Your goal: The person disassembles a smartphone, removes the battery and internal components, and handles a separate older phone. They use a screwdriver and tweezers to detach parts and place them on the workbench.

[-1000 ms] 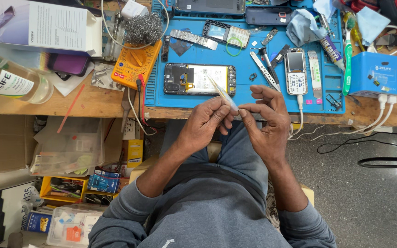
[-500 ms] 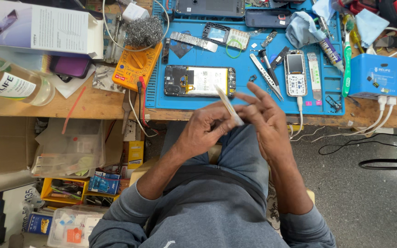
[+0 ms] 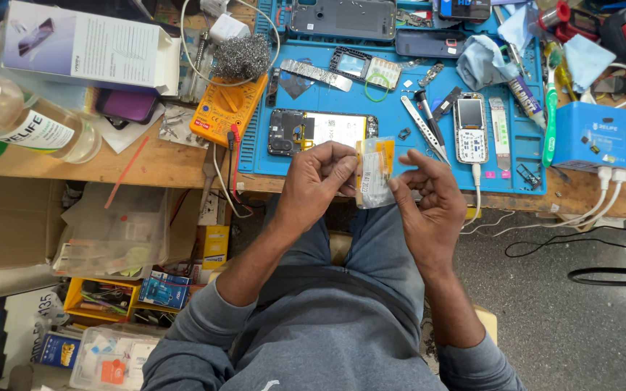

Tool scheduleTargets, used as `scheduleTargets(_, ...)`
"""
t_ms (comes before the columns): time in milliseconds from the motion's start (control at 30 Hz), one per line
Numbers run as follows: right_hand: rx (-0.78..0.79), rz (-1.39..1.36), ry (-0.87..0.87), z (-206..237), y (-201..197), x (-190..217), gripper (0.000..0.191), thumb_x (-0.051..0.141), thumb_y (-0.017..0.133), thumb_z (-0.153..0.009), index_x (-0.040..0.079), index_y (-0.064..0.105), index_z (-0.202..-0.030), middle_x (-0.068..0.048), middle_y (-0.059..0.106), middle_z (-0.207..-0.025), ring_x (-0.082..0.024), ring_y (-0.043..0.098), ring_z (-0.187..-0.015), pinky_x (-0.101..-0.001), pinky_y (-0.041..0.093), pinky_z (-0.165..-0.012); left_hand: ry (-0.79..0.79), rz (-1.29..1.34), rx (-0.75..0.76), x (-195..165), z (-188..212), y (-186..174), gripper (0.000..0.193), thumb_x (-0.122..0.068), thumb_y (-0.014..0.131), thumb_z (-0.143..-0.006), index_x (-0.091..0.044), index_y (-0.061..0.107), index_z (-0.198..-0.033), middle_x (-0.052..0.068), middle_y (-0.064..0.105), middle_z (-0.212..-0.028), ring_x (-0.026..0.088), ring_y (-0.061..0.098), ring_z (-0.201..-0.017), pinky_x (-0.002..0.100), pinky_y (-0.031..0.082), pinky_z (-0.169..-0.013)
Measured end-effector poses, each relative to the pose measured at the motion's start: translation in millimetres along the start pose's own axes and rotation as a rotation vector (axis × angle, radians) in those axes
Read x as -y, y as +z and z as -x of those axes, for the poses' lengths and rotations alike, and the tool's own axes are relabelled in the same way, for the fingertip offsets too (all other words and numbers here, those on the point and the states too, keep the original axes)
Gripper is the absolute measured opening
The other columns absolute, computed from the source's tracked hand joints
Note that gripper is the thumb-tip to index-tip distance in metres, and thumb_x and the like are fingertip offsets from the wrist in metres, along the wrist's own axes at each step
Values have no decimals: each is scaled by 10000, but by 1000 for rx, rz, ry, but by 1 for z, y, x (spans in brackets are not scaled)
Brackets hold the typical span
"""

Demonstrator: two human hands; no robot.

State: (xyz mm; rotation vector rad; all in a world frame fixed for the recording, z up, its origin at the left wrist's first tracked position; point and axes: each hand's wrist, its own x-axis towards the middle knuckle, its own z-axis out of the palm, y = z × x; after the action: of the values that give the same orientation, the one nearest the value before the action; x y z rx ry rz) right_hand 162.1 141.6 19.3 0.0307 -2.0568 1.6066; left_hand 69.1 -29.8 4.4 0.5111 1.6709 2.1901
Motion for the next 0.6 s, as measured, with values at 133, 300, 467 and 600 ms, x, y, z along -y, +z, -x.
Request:
scheduleTargets(133,-14,-199,253,-7,2,4,572,-7,719,-962,35,487,-1483,-116,686,-1288,-129,682,-1091,-247,587,-924,40,-30,21,5,6,3,104,-93,687,-1012,7,674,-1035,29,735,-894,53,691,-776,217,597,-670)
scheduleTargets(300,8,-100,161,-13,4,6,613,-32,750,-912,-25,482,-1463,-167,638,-1306,-173,647,-1138,-300,569,-959,50,-23,41,11,9,3,103,-88,719,-998,-16,651,-1028,20,719,-899,41,672,-794,212,576,-687)
scheduleTargets(467,-18,-340,314,-15,4,4,551,-26,721,-946,-6,512,-1456,-107,742,-1131,-116,728,-1032,-241,614,-890,33,80,109,13,8,5,135,-128,703,-1035,-25,646,-1102,16,712,-967,42,663,-860,222,577,-748)
scheduleTargets(600,-54,-227,260,-11,2,0,528,-58,762,-918,-16,566,-1406,-93,755,-985,-98,724,-895,-220,598,-785,84,-19,74,7,9,6,240,-127,706,-1001,-22,654,-1211,14,730,-1030,34,673,-906,210,578,-776)
